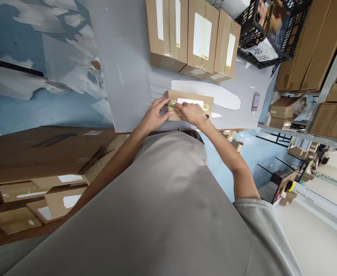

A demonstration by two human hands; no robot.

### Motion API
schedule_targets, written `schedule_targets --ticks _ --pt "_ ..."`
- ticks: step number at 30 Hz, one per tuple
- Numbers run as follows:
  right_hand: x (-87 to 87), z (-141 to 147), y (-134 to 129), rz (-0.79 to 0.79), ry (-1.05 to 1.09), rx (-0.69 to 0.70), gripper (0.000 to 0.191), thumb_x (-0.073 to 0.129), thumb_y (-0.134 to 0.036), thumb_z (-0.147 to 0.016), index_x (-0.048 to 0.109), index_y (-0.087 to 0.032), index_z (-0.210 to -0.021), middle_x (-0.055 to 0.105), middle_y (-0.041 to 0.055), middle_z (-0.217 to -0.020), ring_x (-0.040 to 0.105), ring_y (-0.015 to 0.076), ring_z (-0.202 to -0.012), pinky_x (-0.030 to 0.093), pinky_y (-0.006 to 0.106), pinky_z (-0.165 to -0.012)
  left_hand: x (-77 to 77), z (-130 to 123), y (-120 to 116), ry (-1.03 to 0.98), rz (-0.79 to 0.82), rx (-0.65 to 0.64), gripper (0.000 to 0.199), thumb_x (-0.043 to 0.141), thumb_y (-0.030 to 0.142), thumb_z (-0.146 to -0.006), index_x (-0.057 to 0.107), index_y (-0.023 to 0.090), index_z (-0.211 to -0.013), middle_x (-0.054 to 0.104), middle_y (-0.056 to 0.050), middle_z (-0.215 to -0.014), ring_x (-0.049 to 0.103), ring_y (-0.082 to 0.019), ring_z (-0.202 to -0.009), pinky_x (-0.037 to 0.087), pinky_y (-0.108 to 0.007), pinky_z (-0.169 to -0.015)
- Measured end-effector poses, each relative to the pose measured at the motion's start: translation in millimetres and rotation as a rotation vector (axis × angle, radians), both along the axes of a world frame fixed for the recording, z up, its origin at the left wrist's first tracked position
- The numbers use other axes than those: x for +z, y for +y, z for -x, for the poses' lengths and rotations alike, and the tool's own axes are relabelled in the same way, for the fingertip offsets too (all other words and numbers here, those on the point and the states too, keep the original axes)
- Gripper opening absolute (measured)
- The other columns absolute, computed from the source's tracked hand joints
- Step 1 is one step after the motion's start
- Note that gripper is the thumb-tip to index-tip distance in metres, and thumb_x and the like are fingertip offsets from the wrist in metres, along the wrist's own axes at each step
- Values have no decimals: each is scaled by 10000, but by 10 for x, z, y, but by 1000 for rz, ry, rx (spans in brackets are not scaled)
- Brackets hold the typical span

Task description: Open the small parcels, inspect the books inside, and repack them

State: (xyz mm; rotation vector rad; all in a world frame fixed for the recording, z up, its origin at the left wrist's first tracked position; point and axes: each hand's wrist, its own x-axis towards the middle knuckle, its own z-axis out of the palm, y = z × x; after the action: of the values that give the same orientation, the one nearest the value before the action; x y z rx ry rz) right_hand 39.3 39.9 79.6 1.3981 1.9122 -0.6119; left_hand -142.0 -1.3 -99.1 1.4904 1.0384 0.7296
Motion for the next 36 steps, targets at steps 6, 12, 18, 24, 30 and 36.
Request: schedule_targets --ticks 6,12,18,24,30,36 --pt "-15 27 29 1 -40 23 498 345 -421 -1265 651 -206 -1594 795 193 -1429 784 362 -1254 520 397 -1004 -48 -16 4 -19 -2 0 781 646 706 -1089 582 260 -1727 574 -174 -1718 568 -337 -1614 516 -496 -1339" --pt "12 115 142 7 -35 96 485 356 -236 -1230 638 -155 -1617 787 251 -1434 773 382 -1282 521 439 -1021 -58 -30 4 -18 -12 4 738 648 637 -1106 562 268 -1740 575 -166 -1717 578 -333 -1605 511 -491 -1345" --pt "101 223 206 6 -52 221 508 346 -91 -1165 647 -74 -1574 796 297 -1395 777 380 -1293 539 458 -1024 -35 -45 -27 -21 16 5 713 637 543 -1118 521 264 -1764 565 -163 -1731 564 -337 -1624 461 -504 -1385" --pt "77 232 218 -1 -62 293 524 318 -85 -1158 655 -61 -1559 826 297 -1322 796 389 -1255 549 464 -984 46 -36 -48 14 37 7 690 615 503 -1119 515 299 -1771 592 -139 -1712 596 -329 -1588 462 -484 -1383" --pt "45 -114 222 33 -146 273 474 397 -81 -1124 745 -65 -1446 836 310 -1276 799 417 -1233 533 483 -973 72 -40 -49 36 33 42 685 611 508 -1111 538 295 -1758 614 -135 -1693 613 -336 -1565 478 -489 -1368" --pt "72 -655 109 33 -244 228 502 400 -42 -1122 720 -122 -1500 843 275 -1278 804 393 -1239 517 456 -968 78 -67 -67 34 39 57 691 624 518 -1113 545 276 -1755 631 -136 -1689 629 -345 -1547 480 -484 -1362"
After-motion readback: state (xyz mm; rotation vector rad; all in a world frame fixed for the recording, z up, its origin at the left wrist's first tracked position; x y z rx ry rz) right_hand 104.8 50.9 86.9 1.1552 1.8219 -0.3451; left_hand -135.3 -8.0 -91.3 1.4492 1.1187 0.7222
